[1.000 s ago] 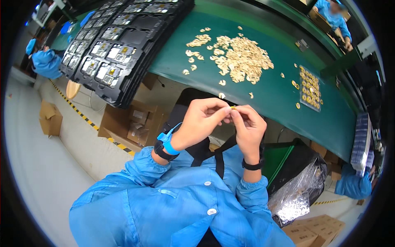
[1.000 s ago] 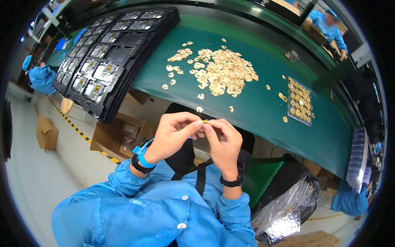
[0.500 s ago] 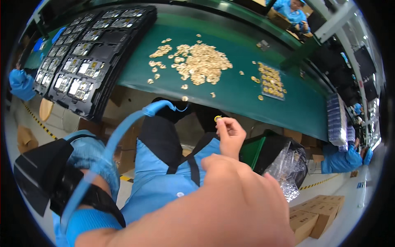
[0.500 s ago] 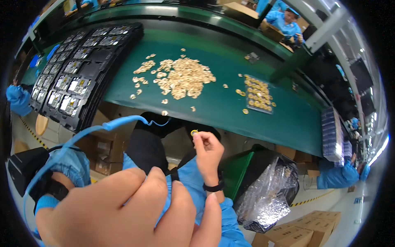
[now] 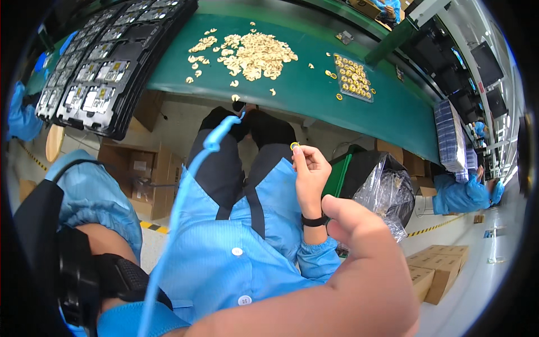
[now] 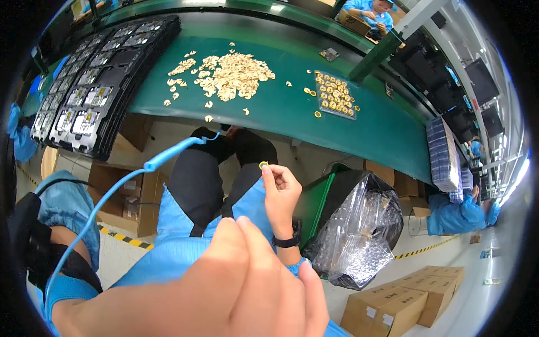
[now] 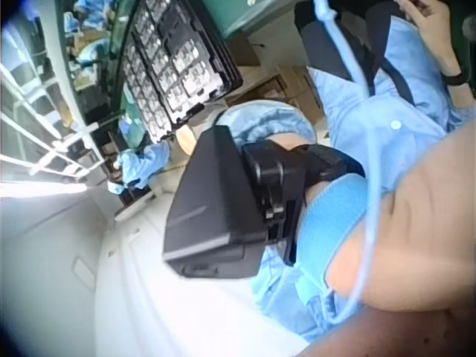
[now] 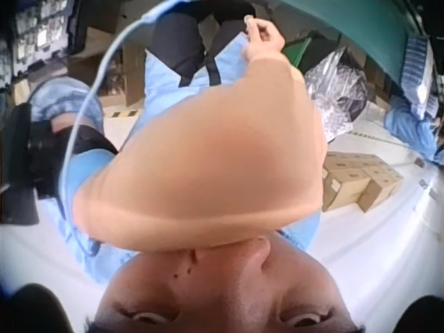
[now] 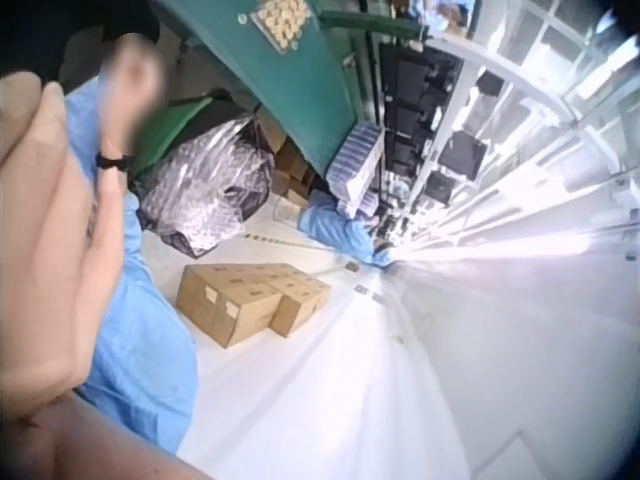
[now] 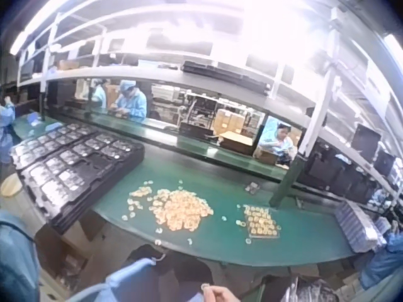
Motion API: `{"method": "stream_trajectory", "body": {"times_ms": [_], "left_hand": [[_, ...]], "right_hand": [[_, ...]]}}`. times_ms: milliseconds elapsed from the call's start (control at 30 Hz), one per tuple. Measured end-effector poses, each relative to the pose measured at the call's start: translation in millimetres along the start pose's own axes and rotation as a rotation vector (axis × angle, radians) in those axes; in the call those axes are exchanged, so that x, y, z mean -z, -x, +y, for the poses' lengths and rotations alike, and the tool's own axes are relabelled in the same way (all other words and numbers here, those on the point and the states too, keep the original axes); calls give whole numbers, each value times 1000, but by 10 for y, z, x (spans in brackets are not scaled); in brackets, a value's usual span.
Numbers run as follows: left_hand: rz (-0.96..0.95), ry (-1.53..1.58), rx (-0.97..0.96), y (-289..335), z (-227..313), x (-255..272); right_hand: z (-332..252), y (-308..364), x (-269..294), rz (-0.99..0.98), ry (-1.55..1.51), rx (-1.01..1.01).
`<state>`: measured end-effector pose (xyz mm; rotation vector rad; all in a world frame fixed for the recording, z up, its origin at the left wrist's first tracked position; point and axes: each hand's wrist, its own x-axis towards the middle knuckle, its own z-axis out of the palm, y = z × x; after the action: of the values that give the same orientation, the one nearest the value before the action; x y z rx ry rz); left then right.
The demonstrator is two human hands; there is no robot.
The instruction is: The worker is assembling small electronic components, such as rubber rings and batteries, onto circuit boards on a factory production line.
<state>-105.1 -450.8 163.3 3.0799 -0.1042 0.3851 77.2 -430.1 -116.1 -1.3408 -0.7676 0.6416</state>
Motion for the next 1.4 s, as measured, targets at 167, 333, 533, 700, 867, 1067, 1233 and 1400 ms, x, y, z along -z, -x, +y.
{"method": "stream_trajectory", "body": {"times_ms": [167, 333, 533, 700, 867, 1067, 1233, 1400], "left_hand": [[14, -7, 72, 2, 53, -119], [-19, -3, 181, 35, 3, -227], [-252, 14, 520, 247, -269, -433], [-95, 97, 385, 976, -1275, -749], [-82, -134, 667, 1671, -1647, -853], [-74, -165, 725, 1813, -1862, -766], [-77, -184, 716, 1836, -1950, -719], [-171, -171, 729, 1783, -2004, -709]], "right_hand": [[39, -14, -25, -1, 55, 5], [83, -52, -30, 44, 40, 1], [230, -136, -154, -18, 81, -16], [235, -210, -188, -13, 96, 0], [303, -420, -246, -119, 84, -22], [388, -590, -248, -81, 118, -8], [390, -594, -316, -63, 114, -25], [404, -585, -286, -80, 114, -48]]}}
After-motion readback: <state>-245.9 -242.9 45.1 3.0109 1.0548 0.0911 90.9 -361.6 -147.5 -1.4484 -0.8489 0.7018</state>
